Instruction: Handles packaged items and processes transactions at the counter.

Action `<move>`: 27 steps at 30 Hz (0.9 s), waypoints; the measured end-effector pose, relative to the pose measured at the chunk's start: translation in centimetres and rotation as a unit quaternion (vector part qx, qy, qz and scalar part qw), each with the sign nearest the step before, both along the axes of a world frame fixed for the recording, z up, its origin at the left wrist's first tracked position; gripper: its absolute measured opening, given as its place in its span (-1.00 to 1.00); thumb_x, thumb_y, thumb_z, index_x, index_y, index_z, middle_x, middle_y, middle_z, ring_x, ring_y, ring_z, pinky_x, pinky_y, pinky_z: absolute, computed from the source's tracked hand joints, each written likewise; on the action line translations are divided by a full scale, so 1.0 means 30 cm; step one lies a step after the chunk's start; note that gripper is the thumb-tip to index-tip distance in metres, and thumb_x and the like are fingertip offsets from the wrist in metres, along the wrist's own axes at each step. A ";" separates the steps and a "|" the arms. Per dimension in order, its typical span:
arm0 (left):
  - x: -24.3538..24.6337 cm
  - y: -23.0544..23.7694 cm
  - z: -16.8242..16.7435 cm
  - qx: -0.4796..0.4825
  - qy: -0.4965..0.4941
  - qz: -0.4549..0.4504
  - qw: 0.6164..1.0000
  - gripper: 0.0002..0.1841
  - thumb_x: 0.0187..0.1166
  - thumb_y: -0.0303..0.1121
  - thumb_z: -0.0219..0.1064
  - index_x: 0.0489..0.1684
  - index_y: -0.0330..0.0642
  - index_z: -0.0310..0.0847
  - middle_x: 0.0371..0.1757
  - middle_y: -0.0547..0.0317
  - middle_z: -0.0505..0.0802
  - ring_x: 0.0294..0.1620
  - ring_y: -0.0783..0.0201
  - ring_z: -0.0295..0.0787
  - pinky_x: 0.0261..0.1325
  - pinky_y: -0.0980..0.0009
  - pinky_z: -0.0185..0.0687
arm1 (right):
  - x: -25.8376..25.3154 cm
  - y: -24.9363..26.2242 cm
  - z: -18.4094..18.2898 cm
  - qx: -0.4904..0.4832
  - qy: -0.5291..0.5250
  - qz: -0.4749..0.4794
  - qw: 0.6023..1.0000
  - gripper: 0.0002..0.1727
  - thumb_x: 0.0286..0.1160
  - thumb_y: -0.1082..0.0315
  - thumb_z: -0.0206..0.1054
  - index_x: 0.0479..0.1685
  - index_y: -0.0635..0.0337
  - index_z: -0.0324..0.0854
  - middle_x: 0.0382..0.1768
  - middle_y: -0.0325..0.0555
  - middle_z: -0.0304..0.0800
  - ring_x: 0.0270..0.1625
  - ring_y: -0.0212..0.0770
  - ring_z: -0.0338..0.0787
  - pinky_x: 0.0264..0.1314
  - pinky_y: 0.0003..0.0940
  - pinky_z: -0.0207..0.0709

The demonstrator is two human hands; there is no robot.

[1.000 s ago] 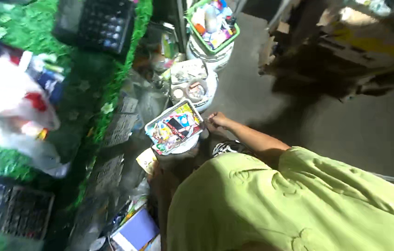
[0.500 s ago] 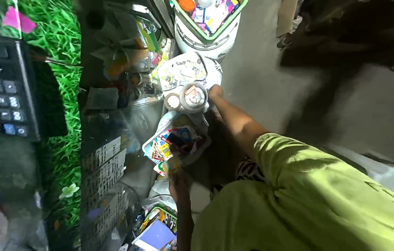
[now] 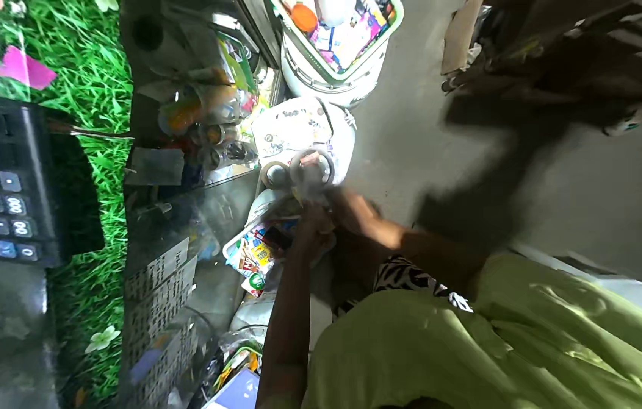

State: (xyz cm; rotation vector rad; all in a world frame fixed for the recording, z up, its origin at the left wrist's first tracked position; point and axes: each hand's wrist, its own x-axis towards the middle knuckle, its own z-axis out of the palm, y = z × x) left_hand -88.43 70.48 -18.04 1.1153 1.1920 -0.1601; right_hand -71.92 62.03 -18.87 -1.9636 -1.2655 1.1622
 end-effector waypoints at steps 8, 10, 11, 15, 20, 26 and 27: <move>0.002 -0.038 -0.034 -0.045 0.106 0.182 0.977 -0.69 0.83 -0.35 0.07 0.31 -0.39 0.51 -0.03 -0.08 0.78 -0.11 0.22 0.75 0.01 0.21 0.73 | 0.073 0.057 -0.191 -0.100 0.170 -0.133 0.971 -0.70 0.59 0.41 0.35 0.20 0.36 0.73 0.17 0.22 0.82 0.31 0.09 0.79 0.50 0.09 0.57; -0.029 -0.047 -0.037 -0.031 0.122 0.207 0.970 -0.70 0.79 -0.36 0.14 0.27 -0.40 0.55 -0.02 -0.12 0.79 -0.09 0.17 0.77 0.02 0.17 0.74 | 0.131 0.156 -0.327 -0.226 0.101 -0.216 0.945 -0.67 0.61 0.23 0.35 0.18 0.26 0.72 0.14 0.25 0.82 0.27 0.21 0.78 0.38 0.26 0.59; -0.039 -0.045 -0.040 -0.026 0.123 0.209 0.970 -0.69 0.79 -0.33 0.16 0.26 -0.39 0.57 -0.02 -0.12 0.80 -0.08 0.16 0.77 0.03 0.16 0.74 | 0.154 0.197 -0.386 -0.295 0.076 -0.203 0.931 -0.60 0.60 0.11 0.35 0.20 0.23 0.73 0.19 0.28 0.80 0.32 0.27 0.76 0.38 0.35 0.56; -0.037 -0.026 -0.008 -0.009 0.115 0.213 0.970 -0.65 0.83 -0.23 0.14 0.30 -0.35 0.55 -0.08 -0.03 0.79 -0.15 0.25 0.75 -0.03 0.24 0.74 | 0.147 0.294 -0.490 -0.398 0.069 -0.222 0.887 -0.59 0.46 0.05 0.38 -0.01 0.22 0.80 0.14 0.24 0.82 0.28 0.25 0.77 0.26 0.39 0.58; -0.046 -0.001 0.008 -0.033 0.099 0.213 0.971 -0.54 0.85 -0.07 0.07 0.45 -0.24 0.51 0.12 -0.10 0.79 0.02 0.13 0.77 0.09 0.09 0.74 | 0.170 0.289 -0.361 -0.348 0.054 -0.291 0.890 -0.61 0.42 0.05 0.41 -0.02 0.19 0.82 0.15 0.28 0.81 0.30 0.30 0.75 0.27 0.42 0.57; -0.057 0.008 -0.015 -0.082 0.054 0.222 0.970 -0.45 0.85 0.09 -0.06 0.47 -0.14 0.51 0.19 -0.05 0.80 0.11 0.10 0.77 0.12 0.01 0.74 | 0.076 0.131 -0.017 0.002 -0.063 -0.086 0.994 -0.73 0.63 0.35 0.23 0.03 0.35 0.76 0.32 0.17 0.75 0.45 0.13 0.70 0.57 0.11 0.51; -0.056 0.009 -0.016 -0.085 0.052 0.207 0.973 -0.44 0.84 0.12 -0.06 0.47 -0.12 0.51 0.20 -0.04 0.79 0.12 0.10 0.76 0.12 0.01 0.74 | 0.031 0.094 0.015 0.026 -0.063 0.001 0.998 -0.70 0.62 0.35 0.24 0.15 0.30 0.75 0.47 0.13 0.67 0.57 0.11 0.62 0.67 0.11 0.43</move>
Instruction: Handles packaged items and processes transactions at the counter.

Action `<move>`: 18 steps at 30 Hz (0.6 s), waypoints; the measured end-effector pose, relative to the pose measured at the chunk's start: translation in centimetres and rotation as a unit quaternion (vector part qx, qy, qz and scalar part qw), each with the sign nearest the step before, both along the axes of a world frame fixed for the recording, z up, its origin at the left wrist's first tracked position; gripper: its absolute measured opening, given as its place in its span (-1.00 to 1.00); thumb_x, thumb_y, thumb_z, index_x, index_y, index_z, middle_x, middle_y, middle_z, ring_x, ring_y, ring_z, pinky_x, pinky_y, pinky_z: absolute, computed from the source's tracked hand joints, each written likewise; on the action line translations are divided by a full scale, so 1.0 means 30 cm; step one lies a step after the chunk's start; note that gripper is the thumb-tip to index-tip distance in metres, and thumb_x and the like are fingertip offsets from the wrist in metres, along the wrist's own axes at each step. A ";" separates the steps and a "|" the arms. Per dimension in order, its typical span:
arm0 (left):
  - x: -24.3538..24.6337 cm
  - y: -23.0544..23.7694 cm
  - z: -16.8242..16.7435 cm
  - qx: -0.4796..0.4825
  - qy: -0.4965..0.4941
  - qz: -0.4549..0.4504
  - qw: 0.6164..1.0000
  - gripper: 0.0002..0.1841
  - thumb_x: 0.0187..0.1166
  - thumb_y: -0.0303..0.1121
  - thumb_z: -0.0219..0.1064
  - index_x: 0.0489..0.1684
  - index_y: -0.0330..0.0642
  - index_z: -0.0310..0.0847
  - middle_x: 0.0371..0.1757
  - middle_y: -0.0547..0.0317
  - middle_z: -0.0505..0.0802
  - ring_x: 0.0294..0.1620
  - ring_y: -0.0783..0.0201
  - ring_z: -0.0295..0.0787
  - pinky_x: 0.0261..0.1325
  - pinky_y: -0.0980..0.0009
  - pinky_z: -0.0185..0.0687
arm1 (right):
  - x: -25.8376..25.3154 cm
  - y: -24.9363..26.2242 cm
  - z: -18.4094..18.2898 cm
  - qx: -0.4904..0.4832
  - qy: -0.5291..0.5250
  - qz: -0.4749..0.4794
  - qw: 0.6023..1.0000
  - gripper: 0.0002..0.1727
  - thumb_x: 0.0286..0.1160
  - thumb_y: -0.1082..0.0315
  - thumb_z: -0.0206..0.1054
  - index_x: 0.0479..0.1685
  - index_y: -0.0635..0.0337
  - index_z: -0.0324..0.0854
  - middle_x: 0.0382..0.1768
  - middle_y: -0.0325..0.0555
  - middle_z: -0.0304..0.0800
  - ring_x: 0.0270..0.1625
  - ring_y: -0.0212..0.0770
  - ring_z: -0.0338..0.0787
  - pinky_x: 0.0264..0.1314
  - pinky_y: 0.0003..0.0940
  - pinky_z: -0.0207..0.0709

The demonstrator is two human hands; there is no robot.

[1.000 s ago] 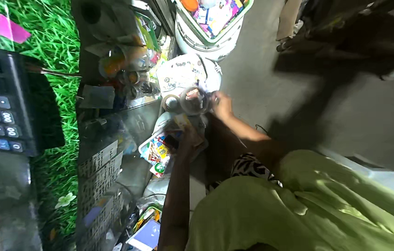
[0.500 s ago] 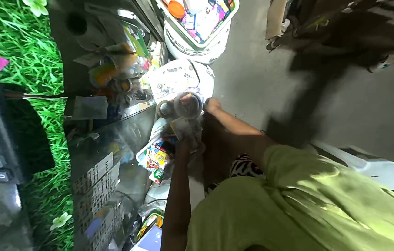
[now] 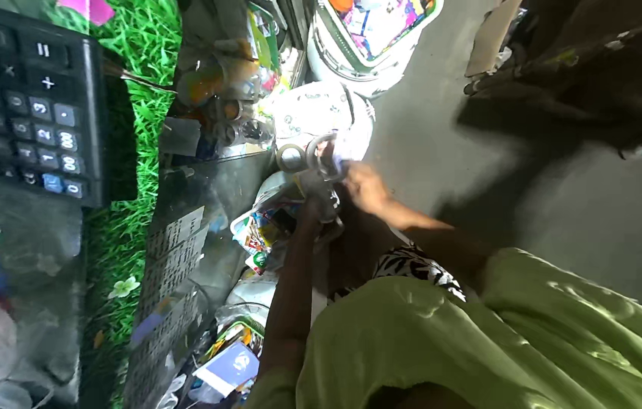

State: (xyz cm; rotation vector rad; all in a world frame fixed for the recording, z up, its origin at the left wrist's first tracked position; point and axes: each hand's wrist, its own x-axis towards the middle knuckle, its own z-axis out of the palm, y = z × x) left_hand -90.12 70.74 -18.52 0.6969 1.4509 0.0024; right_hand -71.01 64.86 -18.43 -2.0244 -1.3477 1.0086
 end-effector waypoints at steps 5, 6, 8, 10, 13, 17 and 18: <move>0.008 -0.010 0.024 0.007 0.027 -0.093 0.995 -0.23 0.76 0.37 -0.24 0.40 -0.11 0.54 0.02 -0.04 0.79 -0.07 0.13 0.72 -0.02 0.07 0.70 | -0.177 -0.127 0.017 0.007 0.099 0.241 0.965 -0.50 0.29 0.35 0.54 0.31 0.20 0.73 0.57 0.09 0.58 0.75 0.07 0.37 0.85 -0.01 0.15; 0.000 -0.014 0.022 0.000 0.025 -0.074 0.997 -0.24 0.75 0.37 -0.22 0.41 -0.11 0.53 0.00 -0.04 0.79 -0.10 0.12 0.72 -0.05 0.07 0.71 | -0.188 -0.128 0.018 0.007 0.112 0.256 0.960 -0.55 0.38 0.33 0.47 0.30 0.21 0.72 0.57 0.05 0.60 0.76 0.02 0.37 0.86 -0.05 0.13; -0.029 -0.029 0.045 0.021 0.023 -0.052 0.998 -0.36 0.83 0.21 -0.11 0.38 -0.19 0.53 -0.06 -0.06 0.79 -0.16 0.14 0.73 -0.08 0.10 0.71 | -0.187 -0.120 0.071 0.002 0.134 0.242 0.961 -0.60 0.56 0.25 0.36 0.32 0.22 0.71 0.55 0.03 0.62 0.72 -0.05 0.43 0.83 -0.11 0.20; -0.057 -0.042 0.096 0.067 0.015 -0.060 0.996 -0.48 0.85 0.05 -0.02 0.34 -0.23 0.55 -0.09 -0.02 0.79 -0.19 0.19 0.72 -0.10 0.16 0.72 | -0.181 -0.114 0.150 0.015 0.140 0.159 0.977 -0.59 0.62 0.27 0.34 0.36 0.25 0.68 0.46 0.09 0.69 0.58 -0.02 0.61 0.72 -0.07 0.40; -0.052 -0.040 0.230 0.103 0.038 -0.099 0.989 -0.44 0.82 0.10 0.06 0.36 -0.26 0.56 -0.01 -0.15 0.81 -0.10 0.08 0.78 0.01 0.05 0.76 | -0.174 -0.088 0.209 0.040 0.094 -0.010 0.995 -0.60 0.58 0.25 0.39 0.29 0.30 0.63 0.30 0.18 0.72 0.35 0.08 0.74 0.47 0.03 0.61; -0.064 -0.057 0.395 0.161 0.031 -0.120 0.979 -0.47 0.80 0.04 0.16 0.45 -0.23 0.52 0.07 -0.16 0.83 -0.01 0.08 0.82 0.12 0.03 0.76 | -0.146 -0.025 0.289 -0.019 0.163 -0.125 0.978 -0.35 0.50 0.07 0.51 0.47 0.26 0.47 0.10 0.12 0.72 -0.08 -0.01 0.79 0.04 0.03 0.74; -0.073 -0.064 0.428 0.183 0.037 -0.133 0.973 -0.48 0.80 0.03 0.16 0.42 -0.26 0.53 0.06 -0.17 0.83 -0.02 0.07 0.83 0.13 0.03 0.76 | -0.147 -0.013 0.320 -0.026 0.196 -0.135 0.971 -0.42 0.51 0.11 0.52 0.39 0.28 0.55 -0.02 0.11 0.77 -0.14 -0.02 0.79 0.02 0.03 0.72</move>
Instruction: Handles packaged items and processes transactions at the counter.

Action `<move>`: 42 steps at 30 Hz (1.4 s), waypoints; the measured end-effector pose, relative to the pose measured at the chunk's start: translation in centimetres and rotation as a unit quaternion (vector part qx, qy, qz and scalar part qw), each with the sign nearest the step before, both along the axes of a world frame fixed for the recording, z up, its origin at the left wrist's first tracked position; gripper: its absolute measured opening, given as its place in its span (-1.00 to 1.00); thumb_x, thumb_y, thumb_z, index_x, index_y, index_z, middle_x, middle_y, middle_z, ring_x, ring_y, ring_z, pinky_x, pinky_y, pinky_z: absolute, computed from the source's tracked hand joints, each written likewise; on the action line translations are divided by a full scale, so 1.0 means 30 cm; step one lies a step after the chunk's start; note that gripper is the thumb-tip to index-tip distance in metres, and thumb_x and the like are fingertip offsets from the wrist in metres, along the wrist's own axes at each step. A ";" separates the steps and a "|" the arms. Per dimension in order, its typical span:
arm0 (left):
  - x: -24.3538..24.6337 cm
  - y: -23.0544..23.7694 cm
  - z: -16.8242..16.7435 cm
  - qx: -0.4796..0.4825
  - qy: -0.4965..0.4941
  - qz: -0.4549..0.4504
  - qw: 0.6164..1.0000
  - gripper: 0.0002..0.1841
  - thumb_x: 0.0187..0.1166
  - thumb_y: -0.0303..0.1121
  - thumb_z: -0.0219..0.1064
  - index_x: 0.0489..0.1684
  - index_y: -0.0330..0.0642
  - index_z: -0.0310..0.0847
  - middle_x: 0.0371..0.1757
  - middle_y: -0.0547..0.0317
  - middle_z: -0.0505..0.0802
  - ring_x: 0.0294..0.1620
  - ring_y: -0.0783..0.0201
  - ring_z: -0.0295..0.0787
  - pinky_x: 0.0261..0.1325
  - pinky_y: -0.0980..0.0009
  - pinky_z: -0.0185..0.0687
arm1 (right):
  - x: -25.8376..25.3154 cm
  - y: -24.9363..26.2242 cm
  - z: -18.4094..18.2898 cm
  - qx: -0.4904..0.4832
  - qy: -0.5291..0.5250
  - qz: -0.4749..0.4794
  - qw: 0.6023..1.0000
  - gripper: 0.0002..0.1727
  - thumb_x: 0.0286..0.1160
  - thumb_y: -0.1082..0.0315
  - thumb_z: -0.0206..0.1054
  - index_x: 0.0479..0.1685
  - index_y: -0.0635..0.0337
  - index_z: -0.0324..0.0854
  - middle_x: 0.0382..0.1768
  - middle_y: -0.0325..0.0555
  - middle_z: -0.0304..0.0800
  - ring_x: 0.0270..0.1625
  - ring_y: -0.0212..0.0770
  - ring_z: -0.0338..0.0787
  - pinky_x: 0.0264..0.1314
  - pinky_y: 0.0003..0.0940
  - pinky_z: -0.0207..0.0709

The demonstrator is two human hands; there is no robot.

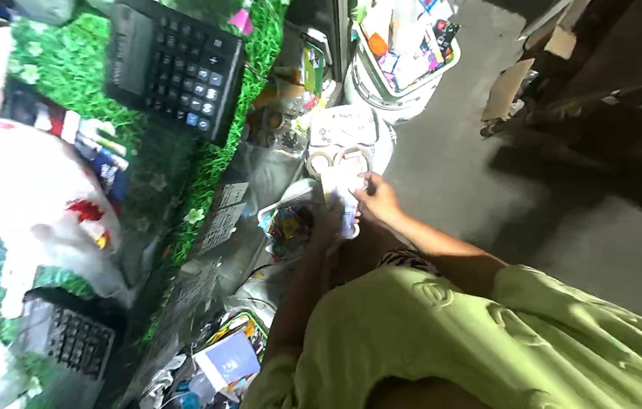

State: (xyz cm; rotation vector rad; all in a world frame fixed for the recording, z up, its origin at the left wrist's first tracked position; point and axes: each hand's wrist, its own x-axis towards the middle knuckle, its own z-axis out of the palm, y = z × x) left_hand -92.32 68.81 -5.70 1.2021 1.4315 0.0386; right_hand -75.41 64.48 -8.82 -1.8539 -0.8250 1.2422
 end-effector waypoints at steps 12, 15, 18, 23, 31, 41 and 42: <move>-0.269 -0.195 0.262 0.046 -0.192 0.093 0.976 -0.58 0.84 -0.19 0.15 0.44 -0.34 0.50 0.11 -0.17 0.85 0.07 0.06 0.87 0.20 0.04 0.82 | -0.258 -0.086 0.334 0.171 0.009 -0.030 0.985 -0.74 0.49 0.29 0.54 -0.03 0.29 0.72 -0.26 0.02 0.82 -0.31 -0.17 0.79 -0.13 -0.12 0.75; -0.348 -0.259 0.316 0.084 -0.184 0.096 0.975 -0.60 0.84 -0.26 0.12 0.41 -0.42 0.50 0.16 -0.16 0.80 0.14 0.16 0.80 0.31 0.14 0.71 | -0.313 -0.119 0.385 0.188 0.007 0.017 0.982 -0.71 0.46 0.28 0.56 -0.03 0.30 0.71 -0.23 0.01 0.79 -0.30 -0.20 0.76 -0.12 -0.15 0.74; -0.457 -0.325 0.379 0.121 -0.165 0.103 0.973 -0.59 0.83 -0.29 0.11 0.42 -0.47 0.50 0.19 -0.21 0.78 0.18 0.16 0.76 0.35 0.17 0.66 | -0.396 -0.134 0.397 0.218 0.034 0.066 0.973 -0.68 0.37 0.32 0.56 -0.02 0.36 0.70 -0.25 -0.03 0.79 -0.24 -0.27 0.78 -0.07 -0.25 0.75; -0.652 -0.412 0.358 0.121 -0.190 0.099 0.969 -0.57 0.84 -0.22 0.12 0.35 -0.49 0.50 0.04 -0.21 0.80 0.01 0.12 0.80 0.22 0.11 0.72 | -0.542 -0.195 0.443 0.212 0.077 0.135 0.965 -0.80 0.35 0.41 0.53 -0.16 0.33 0.69 -0.38 -0.14 0.81 -0.39 -0.33 0.79 -0.24 -0.31 0.77; -0.856 -0.550 0.295 0.139 -0.178 0.129 0.966 -0.61 0.79 -0.31 0.19 0.31 -0.53 0.55 0.08 -0.28 0.79 0.07 0.12 0.75 0.30 0.16 0.62 | -0.747 -0.272 0.462 0.142 0.121 0.205 0.961 -0.85 0.33 0.49 0.52 -0.18 0.32 0.70 -0.42 -0.15 0.85 -0.46 -0.34 0.80 -0.35 -0.40 0.76; -0.923 -0.547 0.315 0.103 -0.197 0.140 0.965 -0.61 0.88 -0.26 0.05 0.39 -0.42 0.51 -0.08 -0.12 0.84 -0.28 0.25 0.81 -0.02 0.24 0.78 | -0.803 -0.245 0.457 0.121 0.090 0.225 0.962 -0.38 0.29 0.56 0.55 0.40 0.31 0.43 -0.09 0.09 0.80 -0.47 -0.16 0.82 -0.48 -0.28 0.77; -0.923 -0.540 0.311 0.107 -0.195 0.127 0.967 -0.61 0.88 -0.26 0.04 0.40 -0.42 0.51 -0.08 -0.12 0.84 -0.28 0.25 0.81 -0.03 0.25 0.78 | -0.800 -0.245 0.457 0.118 0.091 0.224 0.963 -0.33 0.30 0.57 0.54 0.48 0.28 0.41 -0.04 0.12 0.80 -0.45 -0.14 0.83 -0.47 -0.26 0.78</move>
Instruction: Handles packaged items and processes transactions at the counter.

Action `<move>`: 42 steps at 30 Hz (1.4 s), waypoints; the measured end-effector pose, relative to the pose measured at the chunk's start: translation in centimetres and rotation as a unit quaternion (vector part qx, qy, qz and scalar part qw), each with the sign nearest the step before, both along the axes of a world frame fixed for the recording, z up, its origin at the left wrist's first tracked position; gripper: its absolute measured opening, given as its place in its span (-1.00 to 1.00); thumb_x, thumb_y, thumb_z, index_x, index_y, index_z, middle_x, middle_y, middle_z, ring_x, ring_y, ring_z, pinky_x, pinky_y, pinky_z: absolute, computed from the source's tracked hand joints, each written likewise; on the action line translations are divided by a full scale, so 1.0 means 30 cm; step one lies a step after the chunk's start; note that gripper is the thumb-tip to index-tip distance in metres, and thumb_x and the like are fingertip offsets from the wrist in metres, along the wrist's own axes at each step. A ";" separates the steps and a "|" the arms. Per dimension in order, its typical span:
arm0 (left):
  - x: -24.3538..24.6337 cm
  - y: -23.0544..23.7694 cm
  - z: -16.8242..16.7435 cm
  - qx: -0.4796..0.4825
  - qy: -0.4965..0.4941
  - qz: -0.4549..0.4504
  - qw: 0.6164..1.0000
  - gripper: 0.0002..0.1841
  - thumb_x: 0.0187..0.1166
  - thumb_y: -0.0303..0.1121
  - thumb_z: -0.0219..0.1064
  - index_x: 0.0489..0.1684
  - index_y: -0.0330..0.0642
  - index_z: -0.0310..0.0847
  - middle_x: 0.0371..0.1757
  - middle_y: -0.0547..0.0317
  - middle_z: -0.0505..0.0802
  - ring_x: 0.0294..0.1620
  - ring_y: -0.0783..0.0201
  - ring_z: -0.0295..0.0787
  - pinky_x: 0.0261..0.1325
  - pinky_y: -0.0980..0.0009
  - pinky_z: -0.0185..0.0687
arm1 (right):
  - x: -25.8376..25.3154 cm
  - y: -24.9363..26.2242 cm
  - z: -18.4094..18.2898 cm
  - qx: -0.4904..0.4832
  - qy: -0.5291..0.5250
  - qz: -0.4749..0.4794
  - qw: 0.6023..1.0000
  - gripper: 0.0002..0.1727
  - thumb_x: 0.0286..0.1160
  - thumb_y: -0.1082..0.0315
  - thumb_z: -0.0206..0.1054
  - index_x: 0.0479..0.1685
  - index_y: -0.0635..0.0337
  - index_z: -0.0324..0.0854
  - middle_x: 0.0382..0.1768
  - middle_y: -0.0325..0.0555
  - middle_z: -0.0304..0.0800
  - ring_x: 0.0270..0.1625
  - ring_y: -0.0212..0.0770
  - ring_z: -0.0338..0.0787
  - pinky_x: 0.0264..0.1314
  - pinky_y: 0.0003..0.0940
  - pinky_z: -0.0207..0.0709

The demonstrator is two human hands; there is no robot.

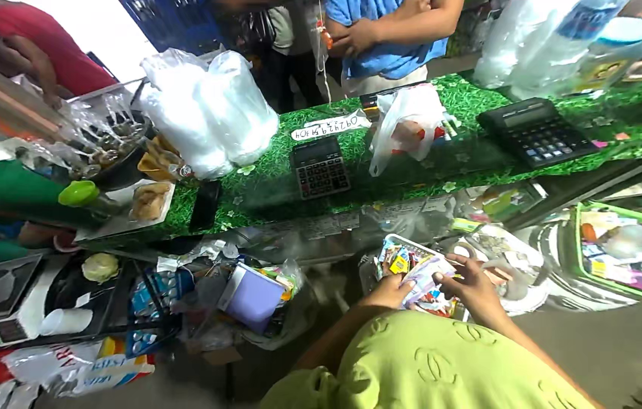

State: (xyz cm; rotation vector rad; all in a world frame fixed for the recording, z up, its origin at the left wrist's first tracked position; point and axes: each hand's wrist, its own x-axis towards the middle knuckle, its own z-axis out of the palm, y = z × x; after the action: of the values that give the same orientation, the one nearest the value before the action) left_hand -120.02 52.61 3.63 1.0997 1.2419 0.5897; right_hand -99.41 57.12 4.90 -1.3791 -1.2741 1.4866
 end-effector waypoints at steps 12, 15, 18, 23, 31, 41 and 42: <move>0.034 0.065 -0.011 0.036 0.052 -0.085 0.994 -0.58 0.89 -0.23 0.01 0.30 -0.48 0.53 -0.09 -0.16 0.83 -0.27 0.18 0.81 -0.01 0.19 0.76 | 0.056 -0.021 -0.005 0.047 0.028 -0.036 0.998 -0.70 0.49 0.55 0.36 0.18 0.39 0.68 -0.18 -0.02 0.90 -0.39 -0.24 0.89 -0.33 -0.32 0.86; 0.038 0.073 -0.014 0.038 0.048 -0.097 0.993 -0.59 0.89 -0.24 0.02 0.29 -0.48 0.53 -0.09 -0.15 0.83 -0.30 0.21 0.81 -0.05 0.23 0.77 | 0.066 -0.018 -0.015 0.058 0.034 -0.035 0.997 -0.83 0.49 0.57 0.37 -0.01 0.39 0.73 -0.33 -0.08 0.91 -0.44 -0.27 0.88 -0.33 -0.35 0.85; 0.040 0.079 -0.015 0.037 0.046 -0.101 0.993 -0.60 0.89 -0.23 0.02 0.29 -0.45 0.53 -0.07 -0.10 0.85 -0.30 0.26 0.81 -0.07 0.28 0.77 | 0.069 -0.015 -0.013 0.058 0.026 -0.040 0.997 -0.85 0.47 0.58 0.39 -0.05 0.38 0.75 -0.36 -0.09 0.91 -0.46 -0.29 0.87 -0.34 -0.37 0.84; 0.043 0.085 -0.024 0.052 0.039 -0.103 0.993 -0.61 0.88 -0.22 0.04 0.22 -0.43 0.56 -0.12 -0.03 0.87 -0.35 0.32 0.79 -0.12 0.33 0.75 | 0.080 -0.016 -0.014 0.060 0.022 -0.039 0.997 -0.87 0.47 0.58 0.40 -0.08 0.38 0.77 -0.36 -0.08 0.91 -0.46 -0.28 0.87 -0.33 -0.36 0.85; 0.051 0.085 -0.020 0.049 0.043 -0.109 0.992 -0.63 0.87 -0.23 0.06 0.26 -0.40 0.56 -0.10 -0.01 0.87 -0.36 0.33 0.80 -0.14 0.34 0.77 | 0.089 -0.025 -0.022 0.064 0.021 -0.047 0.997 -0.88 0.46 0.59 0.38 -0.10 0.38 0.77 -0.38 -0.09 0.91 -0.47 -0.27 0.88 -0.34 -0.34 0.86; 0.052 0.076 0.020 0.028 0.065 -0.111 0.991 -0.61 0.87 -0.27 0.05 0.34 -0.46 0.52 -0.06 -0.14 0.86 -0.24 0.20 0.85 0.02 0.20 0.79 | 0.085 -0.029 -0.006 0.067 -0.038 -0.035 0.996 -0.82 0.51 0.52 0.39 -0.02 0.44 0.73 -0.29 -0.06 0.88 -0.35 -0.31 0.87 -0.16 -0.31 0.85; 0.058 0.079 0.031 0.015 0.065 -0.103 0.992 -0.60 0.86 -0.27 0.08 0.35 -0.48 0.51 -0.05 -0.16 0.84 -0.21 0.19 0.84 0.06 0.19 0.78 | 0.082 -0.028 0.007 0.065 -0.053 -0.036 0.996 -0.81 0.52 0.50 0.39 0.00 0.44 0.72 -0.28 -0.05 0.87 -0.34 -0.32 0.86 -0.13 -0.31 0.84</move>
State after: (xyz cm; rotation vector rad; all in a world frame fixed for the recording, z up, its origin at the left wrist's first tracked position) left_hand -118.29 54.97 4.56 1.2900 1.2149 0.3860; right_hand -96.94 56.28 5.10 -1.4185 -1.3468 1.2745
